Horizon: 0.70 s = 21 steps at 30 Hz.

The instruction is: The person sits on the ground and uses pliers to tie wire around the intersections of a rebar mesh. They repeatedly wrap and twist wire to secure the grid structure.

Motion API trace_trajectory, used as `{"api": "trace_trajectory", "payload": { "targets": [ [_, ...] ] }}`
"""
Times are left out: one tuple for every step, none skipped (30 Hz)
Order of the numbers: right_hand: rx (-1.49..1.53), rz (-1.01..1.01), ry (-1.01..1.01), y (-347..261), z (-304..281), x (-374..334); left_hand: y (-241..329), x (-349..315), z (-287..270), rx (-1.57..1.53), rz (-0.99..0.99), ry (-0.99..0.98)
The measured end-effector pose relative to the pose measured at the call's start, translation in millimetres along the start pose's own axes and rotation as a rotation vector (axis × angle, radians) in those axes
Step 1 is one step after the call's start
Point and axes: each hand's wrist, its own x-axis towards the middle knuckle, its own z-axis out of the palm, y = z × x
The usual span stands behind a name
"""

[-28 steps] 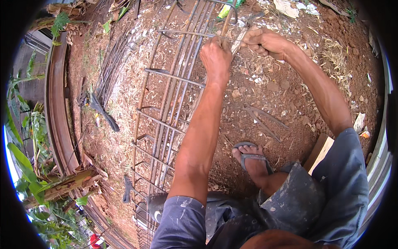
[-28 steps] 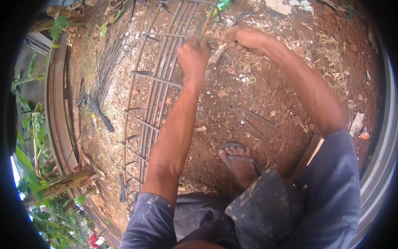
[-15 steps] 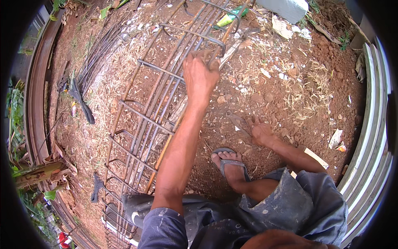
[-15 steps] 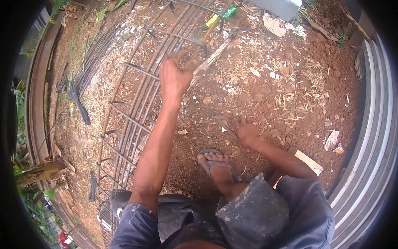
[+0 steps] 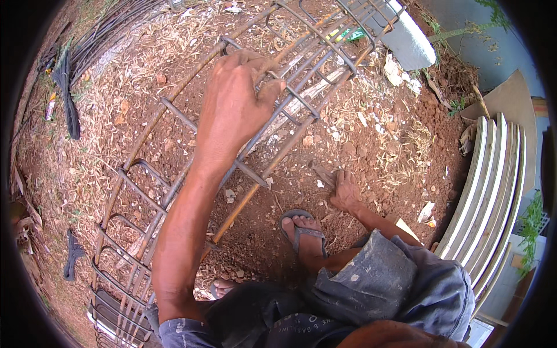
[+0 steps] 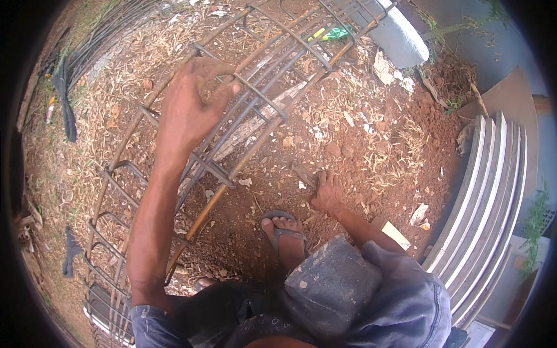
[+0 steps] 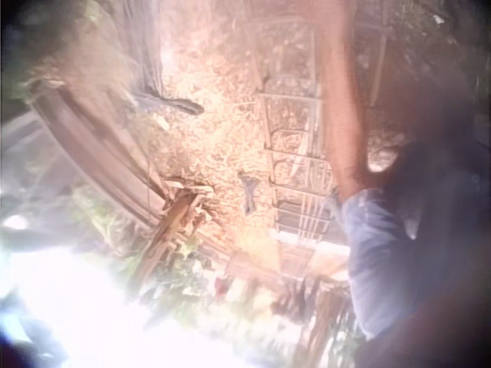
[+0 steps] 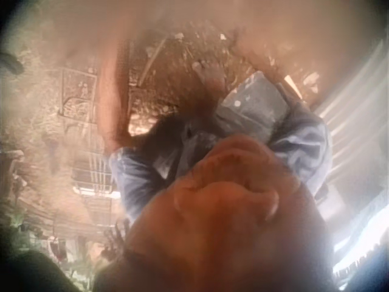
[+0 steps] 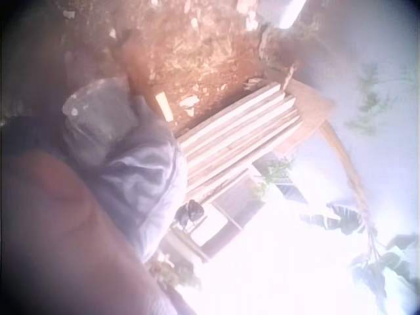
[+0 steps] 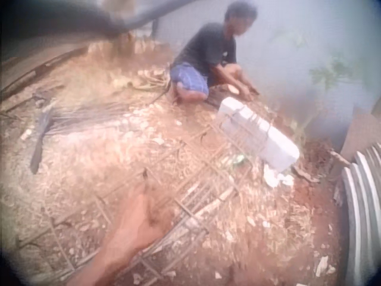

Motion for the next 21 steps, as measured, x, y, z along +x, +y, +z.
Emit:
{"api": "trace_trajectory", "payload": {
  "targets": [
    [-0.013,-0.009,0.001,-1,5,2,-17,-3,-17,0.065,0.066,-0.032],
    [-0.025,-0.009,-0.004,1,7,3,-31,-4,-35,0.083,0.074,-0.006],
    [-0.06,-0.01,0.003,3,5,2,-42,-6,-60,0.104,0.091,0.021],
    [-0.089,-0.003,-0.008,6,3,-3,-54,-7,-85,0.103,0.044,0.053],
    [-0.118,0.006,-0.022,8,4,-6,-66,-10,-108,0.101,-0.004,0.082],
    [-0.154,-0.05,-0.059,5,5,-3,-72,-21,-133,-0.002,-0.09,0.161],
    [-0.192,-0.093,-0.097,6,5,0,-83,-34,-150,-0.007,-0.109,0.207],
    [-0.234,-0.143,-0.133,11,3,6,-87,-49,-161,-0.015,-0.196,0.272],
    [-0.299,-0.173,-0.197,19,0,13,-89,-67,-165,-0.023,-0.281,0.334],
    [-0.358,-0.215,-0.263,28,2,24,-89,-88,-169,-0.036,-0.348,0.335],
    [-0.405,-0.251,-0.33,35,5,28,-89,-112,-169,-0.05,-0.406,0.326],
    [-0.368,-0.223,-0.39,29,-4,25,-88,-140,-173,-0.04,-0.416,0.229],
    [-0.335,-0.184,-0.449,23,-15,21,-82,-164,-182,-0.026,-0.432,0.071],
    [-0.236,-0.081,-0.501,-5,-55,12,-59,-177,-200,0.113,-0.58,-0.133],
    [-0.136,0.039,-0.551,-15,-84,-3,-62,-209,-216,0.185,-0.571,-0.307],
    [-0.043,0.057,-0.545,-5,-88,-16,-54,-232,-232,0.194,-0.653,-0.38],
    [0.053,0.068,-0.539,8,-87,-29,-50,-261,-250,0.106,-0.771,-0.421],
    [0.149,0.086,-0.531,18,-88,-44,-31,-276,-264,0.051,-1.054,-0.4],
    [0.241,0.091,-0.578,23,-99,-60,-18,-301,-280,0.032,-1.089,-0.372],
    [0.248,0.098,-0.582,25,-115,-77,5,-303,-291,0.171,-1.114,-0.445],
    [0.252,0.101,-0.584,26,-134,-94,33,-294,-297,0.228,-1.188,-0.488]
  ]
}}
